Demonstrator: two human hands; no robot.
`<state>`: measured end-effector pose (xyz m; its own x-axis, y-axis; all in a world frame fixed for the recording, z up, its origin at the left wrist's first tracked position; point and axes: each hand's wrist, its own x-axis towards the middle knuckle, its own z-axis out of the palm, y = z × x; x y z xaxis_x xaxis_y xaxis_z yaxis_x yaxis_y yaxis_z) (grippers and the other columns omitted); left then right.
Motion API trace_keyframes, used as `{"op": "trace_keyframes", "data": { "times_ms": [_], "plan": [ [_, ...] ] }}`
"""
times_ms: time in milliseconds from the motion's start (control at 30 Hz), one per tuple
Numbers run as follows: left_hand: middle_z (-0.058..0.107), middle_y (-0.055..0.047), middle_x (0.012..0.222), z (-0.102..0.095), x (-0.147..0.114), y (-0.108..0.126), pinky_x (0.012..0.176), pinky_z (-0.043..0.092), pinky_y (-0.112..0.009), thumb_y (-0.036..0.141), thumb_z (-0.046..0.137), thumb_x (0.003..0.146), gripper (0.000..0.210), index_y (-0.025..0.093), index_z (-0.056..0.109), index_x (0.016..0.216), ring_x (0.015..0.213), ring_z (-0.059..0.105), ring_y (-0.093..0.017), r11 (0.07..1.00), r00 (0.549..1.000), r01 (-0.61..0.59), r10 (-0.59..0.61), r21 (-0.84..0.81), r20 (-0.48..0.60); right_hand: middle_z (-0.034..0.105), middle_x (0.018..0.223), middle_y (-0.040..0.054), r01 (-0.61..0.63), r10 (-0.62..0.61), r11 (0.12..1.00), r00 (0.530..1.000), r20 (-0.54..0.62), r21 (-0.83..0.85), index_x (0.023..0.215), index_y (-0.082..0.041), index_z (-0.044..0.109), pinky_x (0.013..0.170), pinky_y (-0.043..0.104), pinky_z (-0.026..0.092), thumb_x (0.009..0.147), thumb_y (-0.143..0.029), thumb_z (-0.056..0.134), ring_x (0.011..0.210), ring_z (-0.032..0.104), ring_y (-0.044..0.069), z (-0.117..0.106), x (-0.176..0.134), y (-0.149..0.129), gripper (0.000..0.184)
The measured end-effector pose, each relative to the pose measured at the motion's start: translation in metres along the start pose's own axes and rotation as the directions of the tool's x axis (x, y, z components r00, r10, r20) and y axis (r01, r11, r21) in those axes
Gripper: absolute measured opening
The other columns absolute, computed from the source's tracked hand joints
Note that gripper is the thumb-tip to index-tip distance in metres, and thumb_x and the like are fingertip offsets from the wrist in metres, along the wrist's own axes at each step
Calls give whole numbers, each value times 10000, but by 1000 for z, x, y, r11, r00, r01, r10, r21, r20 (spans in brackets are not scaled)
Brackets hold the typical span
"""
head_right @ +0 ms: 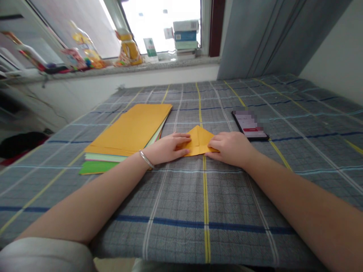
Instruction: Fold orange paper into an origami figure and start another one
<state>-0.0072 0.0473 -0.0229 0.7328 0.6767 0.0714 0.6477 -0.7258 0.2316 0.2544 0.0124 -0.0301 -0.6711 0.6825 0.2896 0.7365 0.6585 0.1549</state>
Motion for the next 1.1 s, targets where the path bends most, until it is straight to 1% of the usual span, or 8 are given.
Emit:
{"op": "trace_keyframes", "data": {
  "times_ms": [100, 200, 300, 400, 600, 800, 967, 1100],
  "plan": [
    [488, -108, 1488, 1, -2, 4, 1184, 269, -503, 551, 551, 918, 606, 167, 540, 1387, 1401, 410, -295, 996, 999, -28, 26, 83, 22, 755, 979, 79, 33, -33, 999, 999, 4, 25, 923, -213, 743, 714, 356, 489, 941, -444, 526, 885, 681, 242, 1, 1, -4, 317],
    [511, -100, 1470, 1, -3, 3, 1183, 284, -469, 572, 580, 897, 634, 156, 557, 1376, 1413, 384, -306, 987, 997, -74, 75, 141, 0, 745, 1072, 81, -1, 0, 998, 1000, 13, 67, 1020, -205, 730, 777, 369, 512, 920, -464, 549, 970, 674, 252, 2, 1, -4, 331],
    [566, -110, 1414, 1, -2, 2, 1158, 340, -412, 523, 573, 918, 563, 142, 595, 1332, 1355, 467, -270, 977, 989, -144, 147, 156, -8, 740, 1105, 84, -42, 38, 995, 998, 42, 95, 1059, -200, 726, 794, 385, 528, 900, -456, 571, 989, 677, 261, 1, 0, -1, 339],
    [602, -108, 1371, 0, -1, 2, 1115, 396, -396, 483, 557, 933, 503, 144, 613, 1301, 1258, 562, -246, 968, 980, -195, 197, 159, 0, 743, 1093, 86, -45, 36, 993, 996, 80, 112, 1036, -196, 735, 795, 400, 538, 879, -431, 596, 972, 683, 267, -2, -3, 4, 315],
    [702, -73, 1205, -5, -2, 5, 1030, 472, -364, 427, 533, 953, 364, 159, 681, 1151, 1126, 649, -227, 967, 979, -204, 206, 152, 5, 750, 1067, 61, -32, 9, 991, 984, 177, 128, 939, -232, 749, 746, 371, 544, 856, -419, 621, 937, 697, 249, -9, -10, 25, 241],
    [725, -61, 1137, -8, -2, 2, 993, 494, -367, 405, 514, 965, 329, 169, 702, 1094, 1069, 674, -224, 975, 981, -194, 193, 114, 14, 758, 1015, 25, -26, -47, 938, 978, 201, 345, 914, -257, 756, 856, 377, 545, 880, -411, 601, 940, 698, 222, -7, -12, 44, 221],
    [708, -56, 1175, -11, -2, -2, 1025, 471, -351, 372, 505, 963, 311, 184, 680, 1139, 1110, 652, -212, 964, 968, -251, 248, 85, 41, 756, 1010, 32, -81, 23, 928, 987, 162, 365, 951, -249, 756, 841, 384, 546, 889, -335, 531, 918, 696, 222, 1, -13, 49, 249],
    [709, -70, 1147, -13, -3, 0, 1012, 476, -354, 384, 458, 985, 355, 166, 671, 1167, 1089, 652, -214, 966, 969, -248, 247, 78, 22, 764, 925, 37, -177, 121, 932, 974, 189, 316, 932, -244, 761, 743, 366, 534, 883, -350, 517, 818, 700, 227, 0, -13, 50, 270]
  ]
}}
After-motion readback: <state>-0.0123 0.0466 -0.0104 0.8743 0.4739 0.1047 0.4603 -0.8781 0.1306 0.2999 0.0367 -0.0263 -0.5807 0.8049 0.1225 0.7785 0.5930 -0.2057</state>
